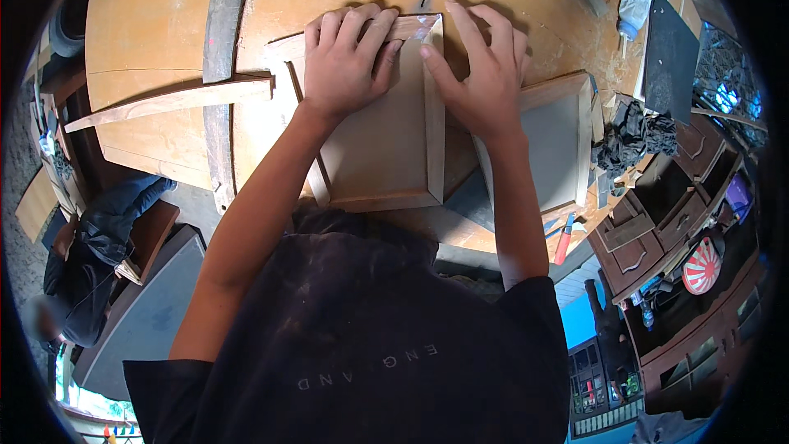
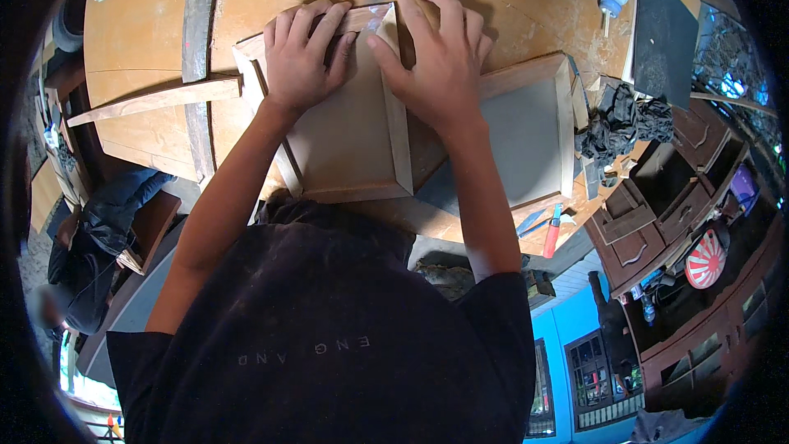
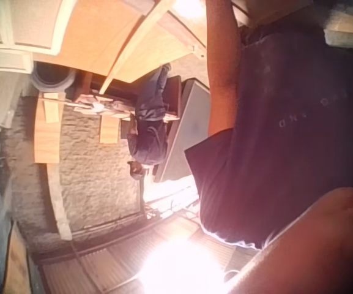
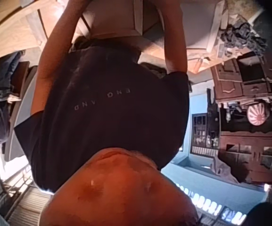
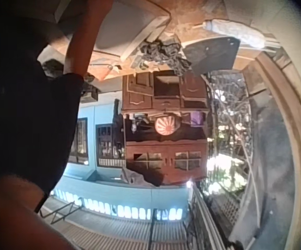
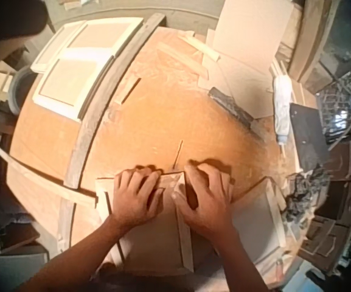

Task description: Assembling and applying glue to wooden frames on a workbench.

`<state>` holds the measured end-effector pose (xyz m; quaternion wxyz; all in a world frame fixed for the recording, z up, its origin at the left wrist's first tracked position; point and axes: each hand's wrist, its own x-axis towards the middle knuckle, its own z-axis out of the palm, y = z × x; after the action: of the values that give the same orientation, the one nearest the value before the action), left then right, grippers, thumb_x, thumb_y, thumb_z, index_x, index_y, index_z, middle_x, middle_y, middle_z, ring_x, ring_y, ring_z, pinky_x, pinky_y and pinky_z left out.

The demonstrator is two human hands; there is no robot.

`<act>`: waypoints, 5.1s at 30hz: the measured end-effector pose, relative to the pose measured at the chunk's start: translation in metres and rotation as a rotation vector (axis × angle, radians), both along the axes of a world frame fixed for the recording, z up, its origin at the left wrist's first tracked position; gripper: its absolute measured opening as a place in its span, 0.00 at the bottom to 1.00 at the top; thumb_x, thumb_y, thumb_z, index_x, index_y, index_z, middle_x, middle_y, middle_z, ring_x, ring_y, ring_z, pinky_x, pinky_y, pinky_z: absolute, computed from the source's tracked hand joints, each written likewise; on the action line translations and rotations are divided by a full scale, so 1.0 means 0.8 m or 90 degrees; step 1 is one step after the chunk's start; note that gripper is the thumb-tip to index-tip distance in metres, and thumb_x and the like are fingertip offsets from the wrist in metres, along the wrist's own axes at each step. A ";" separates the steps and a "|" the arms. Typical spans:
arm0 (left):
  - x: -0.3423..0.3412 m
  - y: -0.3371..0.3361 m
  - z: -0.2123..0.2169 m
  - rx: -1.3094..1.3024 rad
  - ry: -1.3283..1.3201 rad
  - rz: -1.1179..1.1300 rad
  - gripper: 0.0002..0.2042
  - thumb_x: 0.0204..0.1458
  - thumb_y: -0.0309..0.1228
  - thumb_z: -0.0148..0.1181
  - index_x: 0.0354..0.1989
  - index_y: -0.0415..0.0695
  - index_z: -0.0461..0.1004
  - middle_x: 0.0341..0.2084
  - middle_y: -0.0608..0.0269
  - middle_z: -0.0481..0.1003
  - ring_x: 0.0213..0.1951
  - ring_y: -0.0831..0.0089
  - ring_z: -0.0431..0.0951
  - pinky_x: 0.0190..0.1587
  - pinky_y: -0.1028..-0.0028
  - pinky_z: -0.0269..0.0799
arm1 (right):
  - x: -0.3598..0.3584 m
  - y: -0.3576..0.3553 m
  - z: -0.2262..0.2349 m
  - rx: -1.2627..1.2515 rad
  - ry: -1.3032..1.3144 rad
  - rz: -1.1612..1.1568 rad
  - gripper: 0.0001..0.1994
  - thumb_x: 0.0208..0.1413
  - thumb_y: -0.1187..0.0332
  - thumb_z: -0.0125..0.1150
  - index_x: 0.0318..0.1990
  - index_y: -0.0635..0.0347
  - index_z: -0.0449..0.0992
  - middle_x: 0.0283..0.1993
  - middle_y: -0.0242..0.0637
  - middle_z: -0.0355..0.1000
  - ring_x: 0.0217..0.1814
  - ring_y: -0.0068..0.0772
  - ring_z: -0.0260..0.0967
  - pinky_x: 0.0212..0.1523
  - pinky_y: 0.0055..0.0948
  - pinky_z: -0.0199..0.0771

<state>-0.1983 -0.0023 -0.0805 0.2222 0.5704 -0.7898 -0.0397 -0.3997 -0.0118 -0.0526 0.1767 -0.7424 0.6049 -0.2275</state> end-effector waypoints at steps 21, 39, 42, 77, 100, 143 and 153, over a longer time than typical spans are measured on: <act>0.001 0.001 -0.002 0.009 -0.001 0.004 0.18 0.54 0.39 0.61 0.53 0.51 0.77 0.47 0.66 0.74 0.48 0.65 0.71 0.53 0.63 0.62 | -0.002 -0.004 0.015 0.091 -0.024 0.093 0.30 0.48 0.45 0.69 0.56 0.50 0.77 0.55 0.36 0.65 0.62 0.46 0.59 0.56 0.49 0.59; 0.000 0.001 -0.003 -0.001 0.003 0.003 0.18 0.54 0.40 0.62 0.53 0.51 0.78 0.47 0.67 0.74 0.50 0.65 0.71 0.54 0.63 0.62 | 0.007 -0.003 0.028 0.007 0.288 0.096 0.33 0.58 0.40 0.56 0.63 0.54 0.70 0.74 0.35 0.55 0.75 0.49 0.46 0.58 0.70 0.49; 0.002 0.001 0.001 0.010 -0.007 0.004 0.18 0.54 0.40 0.62 0.53 0.51 0.78 0.47 0.67 0.74 0.50 0.65 0.71 0.53 0.63 0.62 | 0.009 0.011 0.022 0.029 0.245 0.111 0.34 0.60 0.39 0.53 0.67 0.49 0.67 0.77 0.34 0.51 0.76 0.48 0.45 0.60 0.66 0.48; 0.001 0.001 -0.003 -0.001 -0.007 0.005 0.18 0.54 0.40 0.61 0.53 0.51 0.77 0.47 0.67 0.74 0.50 0.65 0.71 0.53 0.63 0.62 | 0.000 0.016 0.000 -0.040 0.174 0.008 0.25 0.59 0.44 0.56 0.62 0.37 0.74 0.76 0.37 0.54 0.77 0.56 0.44 0.60 0.75 0.43; 0.000 0.001 0.000 0.005 -0.019 0.009 0.18 0.53 0.40 0.62 0.53 0.52 0.78 0.47 0.68 0.74 0.50 0.65 0.71 0.54 0.63 0.62 | -0.016 0.015 -0.002 -0.001 0.193 0.153 0.26 0.60 0.43 0.56 0.66 0.30 0.69 0.78 0.33 0.51 0.79 0.51 0.42 0.63 0.72 0.42; -0.014 -0.054 0.025 0.277 0.167 0.080 0.06 0.50 0.37 0.68 0.29 0.50 0.80 0.29 0.67 0.78 0.42 0.60 0.75 0.46 0.56 0.67 | 0.004 -0.012 -0.020 0.134 -0.110 -0.067 0.29 0.52 0.57 0.70 0.62 0.47 0.71 0.45 0.31 0.74 0.53 0.40 0.67 0.54 0.56 0.56; 0.045 -0.066 0.037 0.440 0.396 -0.005 0.09 0.60 0.29 0.60 0.46 0.45 0.80 0.33 0.59 0.82 0.34 0.74 0.80 0.41 0.72 0.76 | 0.021 0.054 0.007 0.007 0.185 0.044 0.23 0.62 0.52 0.57 0.63 0.42 0.73 0.76 0.41 0.54 0.76 0.52 0.46 0.64 0.59 0.45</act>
<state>-0.1624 -0.0549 -0.0508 0.2454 0.5691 -0.6281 -0.4705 -0.3826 0.0315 -0.0471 0.0987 -0.7869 0.5995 -0.1080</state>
